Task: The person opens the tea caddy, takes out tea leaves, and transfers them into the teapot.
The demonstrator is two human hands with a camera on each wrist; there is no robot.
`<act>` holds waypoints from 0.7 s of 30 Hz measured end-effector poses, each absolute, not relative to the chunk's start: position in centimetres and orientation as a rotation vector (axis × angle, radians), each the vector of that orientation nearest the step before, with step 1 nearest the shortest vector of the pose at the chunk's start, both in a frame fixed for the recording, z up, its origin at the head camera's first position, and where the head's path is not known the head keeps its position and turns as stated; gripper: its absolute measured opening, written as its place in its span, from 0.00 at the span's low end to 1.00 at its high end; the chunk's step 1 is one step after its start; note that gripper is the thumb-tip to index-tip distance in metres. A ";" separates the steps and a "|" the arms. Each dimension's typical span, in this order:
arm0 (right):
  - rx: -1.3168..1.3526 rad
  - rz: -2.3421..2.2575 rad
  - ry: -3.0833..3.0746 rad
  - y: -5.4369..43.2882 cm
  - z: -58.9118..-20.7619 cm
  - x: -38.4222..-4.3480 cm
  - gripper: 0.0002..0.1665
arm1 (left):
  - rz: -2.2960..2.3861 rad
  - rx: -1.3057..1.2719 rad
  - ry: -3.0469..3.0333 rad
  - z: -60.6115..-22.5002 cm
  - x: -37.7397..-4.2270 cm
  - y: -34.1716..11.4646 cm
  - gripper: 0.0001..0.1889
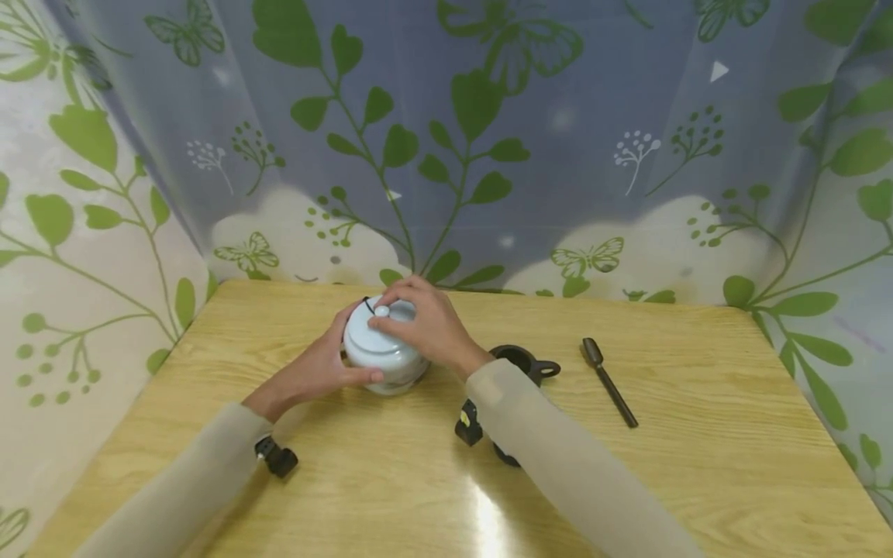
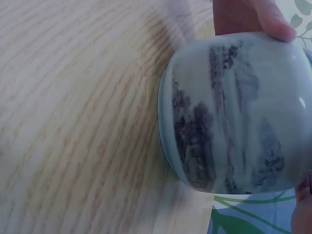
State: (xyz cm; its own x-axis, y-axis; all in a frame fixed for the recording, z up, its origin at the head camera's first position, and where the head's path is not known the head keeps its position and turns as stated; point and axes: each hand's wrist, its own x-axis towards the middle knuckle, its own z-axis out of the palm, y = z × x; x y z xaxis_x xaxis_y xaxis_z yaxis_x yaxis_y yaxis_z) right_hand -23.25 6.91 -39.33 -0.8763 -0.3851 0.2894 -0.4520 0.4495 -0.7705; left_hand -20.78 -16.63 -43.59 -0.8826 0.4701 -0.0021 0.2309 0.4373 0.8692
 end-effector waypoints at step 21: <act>0.777 1.434 -2.432 5.8 -40.1 -22.2 0.13 | 1.386 0.476 2.524 -43.4 -20.3 -16.8 0.68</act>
